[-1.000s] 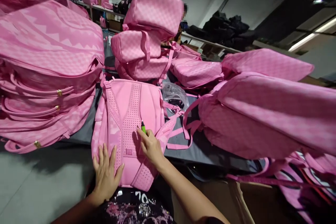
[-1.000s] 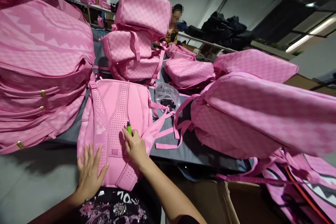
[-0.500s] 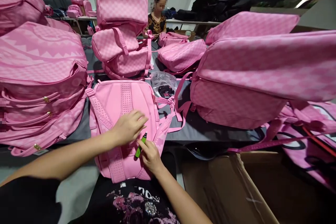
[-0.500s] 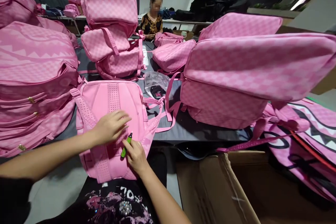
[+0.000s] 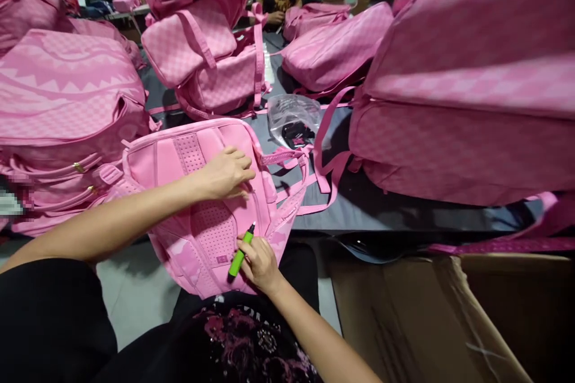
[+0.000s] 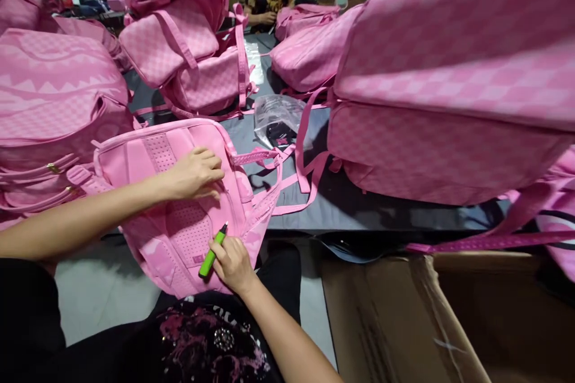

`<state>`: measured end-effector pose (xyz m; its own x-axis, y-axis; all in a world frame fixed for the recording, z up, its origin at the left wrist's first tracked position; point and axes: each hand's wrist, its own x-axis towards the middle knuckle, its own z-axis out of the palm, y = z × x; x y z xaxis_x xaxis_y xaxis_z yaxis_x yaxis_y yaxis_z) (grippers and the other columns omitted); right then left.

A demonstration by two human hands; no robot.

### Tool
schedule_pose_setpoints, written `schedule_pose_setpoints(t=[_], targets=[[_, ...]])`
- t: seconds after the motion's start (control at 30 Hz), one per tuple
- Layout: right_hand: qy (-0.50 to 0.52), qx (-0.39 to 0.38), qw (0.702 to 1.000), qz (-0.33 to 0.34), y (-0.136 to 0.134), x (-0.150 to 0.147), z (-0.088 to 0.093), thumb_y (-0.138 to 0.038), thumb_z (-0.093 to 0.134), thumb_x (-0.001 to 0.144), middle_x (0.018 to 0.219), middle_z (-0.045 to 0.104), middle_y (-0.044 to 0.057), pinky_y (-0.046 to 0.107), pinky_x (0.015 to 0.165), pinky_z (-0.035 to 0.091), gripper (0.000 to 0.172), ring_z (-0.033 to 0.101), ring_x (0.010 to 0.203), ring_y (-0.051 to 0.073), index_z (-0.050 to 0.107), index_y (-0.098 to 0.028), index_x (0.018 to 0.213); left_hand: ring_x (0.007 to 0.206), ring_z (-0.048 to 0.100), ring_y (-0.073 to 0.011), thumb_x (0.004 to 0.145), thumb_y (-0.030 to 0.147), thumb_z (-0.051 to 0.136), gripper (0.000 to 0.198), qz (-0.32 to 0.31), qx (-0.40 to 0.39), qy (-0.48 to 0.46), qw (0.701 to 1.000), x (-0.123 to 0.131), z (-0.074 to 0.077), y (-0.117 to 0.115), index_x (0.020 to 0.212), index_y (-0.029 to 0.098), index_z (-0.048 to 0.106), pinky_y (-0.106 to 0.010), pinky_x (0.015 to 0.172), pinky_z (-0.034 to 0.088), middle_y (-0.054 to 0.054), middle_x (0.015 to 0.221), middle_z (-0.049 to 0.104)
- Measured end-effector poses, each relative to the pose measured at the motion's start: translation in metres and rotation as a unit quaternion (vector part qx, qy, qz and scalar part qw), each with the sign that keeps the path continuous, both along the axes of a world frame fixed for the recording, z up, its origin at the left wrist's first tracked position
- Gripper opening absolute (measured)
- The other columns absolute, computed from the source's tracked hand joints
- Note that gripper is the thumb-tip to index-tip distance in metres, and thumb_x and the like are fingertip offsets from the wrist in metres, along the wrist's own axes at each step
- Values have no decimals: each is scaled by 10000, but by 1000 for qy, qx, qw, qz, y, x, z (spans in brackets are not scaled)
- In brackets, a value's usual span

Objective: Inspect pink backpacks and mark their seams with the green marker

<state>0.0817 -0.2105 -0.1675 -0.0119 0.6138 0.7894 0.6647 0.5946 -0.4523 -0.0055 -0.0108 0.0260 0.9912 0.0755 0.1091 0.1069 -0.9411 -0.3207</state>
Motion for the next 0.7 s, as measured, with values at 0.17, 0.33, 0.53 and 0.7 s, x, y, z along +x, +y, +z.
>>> schedule_pose_setpoints(t=[0.17, 0.33, 0.53, 0.7], targets=[[110, 1, 994, 18, 19, 8, 38, -342, 575, 969, 895, 697, 42, 323, 672, 573, 382, 691, 730, 185, 426, -246, 1307, 876, 530, -213, 902, 546, 604, 362, -6, 15, -117, 993, -30, -21, 3, 850, 189, 636, -417, 1040, 320, -52, 884, 646], [-16, 56, 982, -182, 51, 57, 109, -361, 594, 942, 1260, 624, 140, 540, 1015, 450, 297, 588, 1221, 327, 580, -243, 1214, 800, 522, -184, 1004, 554, 362, 498, -47, -3, -297, 954, -30, -55, 10, 724, 203, 577, -400, 1056, 331, -19, 747, 620], [-303, -42, 945, -116, 81, 80, 122, -127, 499, 942, 873, 691, 50, 291, 671, 432, 234, 616, 727, 167, 664, -215, 1082, 905, 563, -207, 1013, 584, 223, 593, -14, -65, -249, 966, -31, -74, 15, 806, 232, 653, -421, 1089, 309, -40, 820, 678], [-316, -193, 927, -53, 102, 82, 110, -97, 543, 867, 805, 677, 7, 272, 538, 332, 252, 577, 622, 148, 668, -233, 1038, 968, 573, -223, 989, 635, 234, 606, 15, -123, -193, 973, -35, -80, 21, 857, 245, 679, -442, 1122, 301, -54, 865, 687]])
